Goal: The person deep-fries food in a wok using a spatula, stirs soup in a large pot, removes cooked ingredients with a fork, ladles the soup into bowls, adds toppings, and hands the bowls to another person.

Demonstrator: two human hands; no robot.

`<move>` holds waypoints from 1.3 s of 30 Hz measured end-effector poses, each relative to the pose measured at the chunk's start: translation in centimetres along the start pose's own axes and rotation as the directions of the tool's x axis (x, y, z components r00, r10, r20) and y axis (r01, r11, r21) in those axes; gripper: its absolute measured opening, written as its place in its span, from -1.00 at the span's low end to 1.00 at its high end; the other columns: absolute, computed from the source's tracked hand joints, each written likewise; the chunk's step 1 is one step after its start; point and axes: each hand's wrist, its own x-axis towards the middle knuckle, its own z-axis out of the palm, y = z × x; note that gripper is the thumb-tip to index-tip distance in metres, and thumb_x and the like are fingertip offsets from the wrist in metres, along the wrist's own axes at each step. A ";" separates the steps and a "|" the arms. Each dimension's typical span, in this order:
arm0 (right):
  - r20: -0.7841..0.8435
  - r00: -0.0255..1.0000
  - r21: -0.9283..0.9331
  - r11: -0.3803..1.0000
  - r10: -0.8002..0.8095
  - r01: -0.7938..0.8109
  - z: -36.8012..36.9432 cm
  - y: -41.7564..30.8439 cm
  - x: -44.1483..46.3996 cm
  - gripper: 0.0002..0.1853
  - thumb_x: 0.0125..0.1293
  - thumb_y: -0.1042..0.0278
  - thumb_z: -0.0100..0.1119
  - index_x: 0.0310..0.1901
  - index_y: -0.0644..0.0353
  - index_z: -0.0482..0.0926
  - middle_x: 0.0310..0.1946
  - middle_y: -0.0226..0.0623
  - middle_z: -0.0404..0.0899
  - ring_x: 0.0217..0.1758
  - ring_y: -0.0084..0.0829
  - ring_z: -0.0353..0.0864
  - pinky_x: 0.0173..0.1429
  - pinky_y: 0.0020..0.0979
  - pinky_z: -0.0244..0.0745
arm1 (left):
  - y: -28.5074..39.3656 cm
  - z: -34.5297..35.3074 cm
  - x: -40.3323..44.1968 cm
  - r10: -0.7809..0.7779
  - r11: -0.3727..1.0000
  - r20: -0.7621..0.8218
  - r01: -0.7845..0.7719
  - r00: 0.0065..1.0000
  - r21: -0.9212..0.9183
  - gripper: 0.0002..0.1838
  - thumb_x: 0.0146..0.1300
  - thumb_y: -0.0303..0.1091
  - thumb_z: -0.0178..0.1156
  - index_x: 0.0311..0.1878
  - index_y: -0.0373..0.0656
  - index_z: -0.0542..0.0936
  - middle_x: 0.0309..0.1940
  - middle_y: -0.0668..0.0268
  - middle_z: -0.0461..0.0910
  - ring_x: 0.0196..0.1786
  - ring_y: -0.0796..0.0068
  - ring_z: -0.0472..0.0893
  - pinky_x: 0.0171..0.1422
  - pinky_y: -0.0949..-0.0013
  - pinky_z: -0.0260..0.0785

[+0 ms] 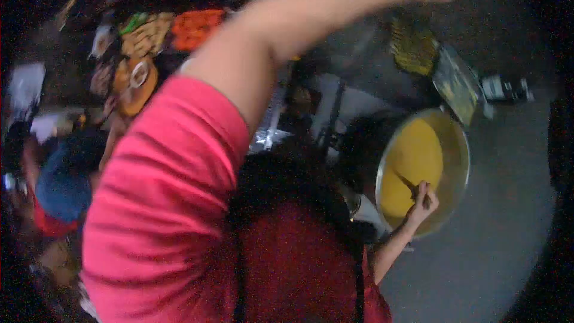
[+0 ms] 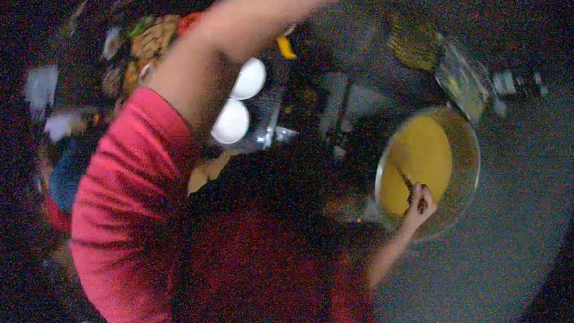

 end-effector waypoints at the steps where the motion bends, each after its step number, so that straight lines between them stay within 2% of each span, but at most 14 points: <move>1: 0.005 1.000 -0.001 1.000 0.018 -0.018 0.6 4.4 4.0 -0.75 0.18 0.41 0.03 -0.62 0.30 0.33 -0.69 -0.42 0.27 -0.60 -0.61 0.21 -0.48 -0.55 0.12 | 3.1 5.4 -4.7 -0.075 0.969 0.159 0.109 0.984 -0.221 -0.47 -0.07 -0.15 0.10 -0.07 -0.31 0.31 -0.01 0.01 0.26 0.07 0.12 0.26 0.13 0.20 0.11; 3: 0.070 0.997 -0.252 0.966 -0.044 0.060 -1.4 9.1 7.4 -0.75 0.22 0.34 -0.01 -0.55 0.31 0.39 -0.59 -0.39 0.36 -0.52 -0.60 0.29 -0.49 -0.58 0.15 | 9.7 7.4 -14.1 -0.075 0.749 0.512 0.387 0.856 -0.538 -0.65 -0.03 -0.18 0.08 -0.24 -0.26 0.42 -0.23 0.02 0.45 -0.15 0.09 0.45 -0.12 0.11 0.33; 5: -0.012 0.999 -0.239 0.970 0.038 -0.040 -5.8 6.6 1.5 -0.76 0.23 0.31 -0.04 -0.49 0.31 0.43 -0.49 -0.38 0.40 -0.44 -0.55 0.34 -0.43 -0.53 0.23 | 12.6 -4.6 -23.9 0.474 0.546 0.681 0.420 0.558 -0.725 -0.56 0.08 -0.09 0.05 -0.08 -0.22 0.41 -0.09 0.01 0.39 -0.08 0.05 0.43 0.01 0.13 0.27; 6: -0.082 0.996 -0.240 0.971 -0.029 0.009 -8.1 2.9 -3.1 -0.77 0.22 0.29 -0.02 -0.44 0.30 0.46 -0.46 -0.35 0.43 -0.40 -0.53 0.36 -0.40 -0.49 0.29 | 14.0 -15.8 -24.2 0.597 0.517 0.798 0.719 0.085 -0.464 -0.53 0.09 -0.08 0.04 -0.03 -0.23 0.40 0.01 0.03 0.35 -0.01 0.10 0.41 0.06 0.16 0.25; 9: -0.179 0.982 -0.155 0.984 0.060 -0.088 -14.3 -4.7 -14.0 -0.76 0.21 0.27 0.00 -0.36 0.32 0.49 -0.40 -0.29 0.47 -0.37 -0.48 0.40 -0.33 -0.42 0.35 | 16.1 -43.4 -31.1 0.535 0.382 0.842 0.870 0.066 -0.312 -0.56 0.27 -0.13 -0.18 0.10 -0.21 0.32 0.10 0.11 0.31 0.16 0.32 0.28 0.23 0.33 0.08; 13: -0.393 0.913 -0.002 0.992 0.112 -0.122 -13.3 -8.8 -15.1 -0.69 0.17 0.22 0.05 -0.28 0.36 0.50 -0.40 -0.24 0.49 -0.39 -0.45 0.42 -0.36 -0.41 0.36 | 15.6 -50.8 -33.9 0.444 0.190 0.896 0.976 0.014 -0.110 -0.50 0.27 -0.08 -0.21 0.15 -0.23 0.26 0.15 0.14 0.24 0.21 0.35 0.21 0.28 0.39 -0.01; 17: -0.450 0.881 0.112 0.988 0.147 -0.107 -10.0 -4.2 -7.3 -0.65 0.12 0.16 0.11 -0.29 0.37 0.51 -0.47 -0.26 0.48 -0.46 -0.46 0.41 -0.41 -0.44 0.33 | 14.1 -46.8 -35.6 0.371 -0.037 0.926 0.996 -0.065 0.085 -0.45 0.27 -0.03 -0.24 0.19 -0.25 0.19 0.20 0.18 0.17 0.26 0.38 0.14 0.32 0.44 -0.10; 19: -0.528 0.784 -0.215 0.841 0.327 -0.496 -8.5 -9.9 -7.2 -0.65 0.11 0.14 0.13 -0.36 0.36 0.50 -0.56 -0.29 0.46 -0.50 -0.48 0.41 -0.46 -0.46 0.33 | 11.9 -44.3 -35.9 0.367 0.542 0.925 0.830 -0.097 -0.128 -0.40 0.22 0.04 -0.13 0.15 -0.26 0.26 0.07 0.16 0.36 0.15 0.39 0.29 0.24 0.42 0.04; 21: -0.518 0.809 -0.093 0.922 0.277 -0.375 -9.7 -4.7 -6.5 -0.62 0.10 0.09 0.14 -0.33 0.34 0.47 -0.51 -0.26 0.47 -0.45 -0.45 0.45 -0.43 -0.44 0.37 | 9.7 -42.4 -36.1 0.395 -0.051 0.898 0.971 -0.195 0.233 -0.54 0.19 0.01 -0.05 -0.09 -0.22 0.49 -0.12 0.24 0.49 -0.08 0.47 0.45 0.08 0.44 0.20; 23: -0.517 0.829 0.025 0.972 0.214 -0.235 -10.0 -3.5 -6.6 -0.58 0.08 0.04 0.16 -0.31 0.32 0.44 -0.47 -0.23 0.49 -0.40 -0.42 0.49 -0.39 -0.42 0.42 | 6.4 -39.3 -35.3 0.271 0.066 0.946 0.984 -0.177 0.165 -0.68 0.18 -0.13 -0.01 -0.32 -0.23 0.55 -0.21 0.25 0.52 -0.18 0.44 0.49 0.02 0.45 0.24; 25: -0.522 0.801 0.060 0.949 0.294 -0.309 -9.5 -5.7 -7.5 -0.67 0.17 0.17 0.07 -0.44 0.36 0.46 -0.63 -0.33 0.40 -0.59 -0.51 0.39 -0.52 -0.47 0.31 | 2.6 -33.9 -42.0 0.012 0.051 0.962 0.960 0.274 -0.274 -0.80 0.13 -0.34 0.00 -0.46 -0.24 0.53 -0.32 0.23 0.54 -0.25 0.39 0.51 -0.05 0.42 0.29; 27: -0.555 0.801 0.071 0.972 0.227 -0.226 -8.5 -7.0 -8.7 -0.68 0.16 0.19 0.07 -0.43 0.36 0.46 -0.63 -0.32 0.41 -0.60 -0.51 0.38 -0.55 -0.46 0.30 | -1.2 -29.4 -42.1 -0.319 0.058 0.936 0.989 0.146 -0.135 -0.88 -0.01 -0.43 0.02 -0.46 -0.23 0.52 -0.41 0.18 0.55 -0.27 0.32 0.53 -0.14 0.36 0.33; 29: -0.583 0.796 0.071 0.986 0.162 -0.149 -8.1 -6.8 -8.4 -0.69 0.16 0.20 0.07 -0.41 0.37 0.46 -0.62 -0.31 0.41 -0.62 -0.50 0.37 -0.58 -0.45 0.29 | -5.5 -23.3 -40.4 -0.523 0.363 0.836 0.931 0.167 0.041 -0.86 -0.05 -0.39 0.06 -0.44 -0.23 0.52 -0.42 0.13 0.55 -0.28 0.24 0.53 -0.18 0.31 0.35; 39: -0.798 0.547 0.176 0.966 0.252 -0.188 -7.5 -0.6 -6.5 -0.79 0.15 0.29 0.08 -0.41 0.30 0.48 -0.48 -0.32 0.48 -0.45 -0.50 0.39 -0.40 -0.41 0.32 | -12.8 -5.7 -33.1 -0.693 0.689 0.679 0.502 0.243 0.523 -0.64 -0.01 -0.22 0.07 -0.10 -0.09 0.44 -0.11 0.25 0.44 -0.02 0.23 0.43 -0.02 0.18 0.31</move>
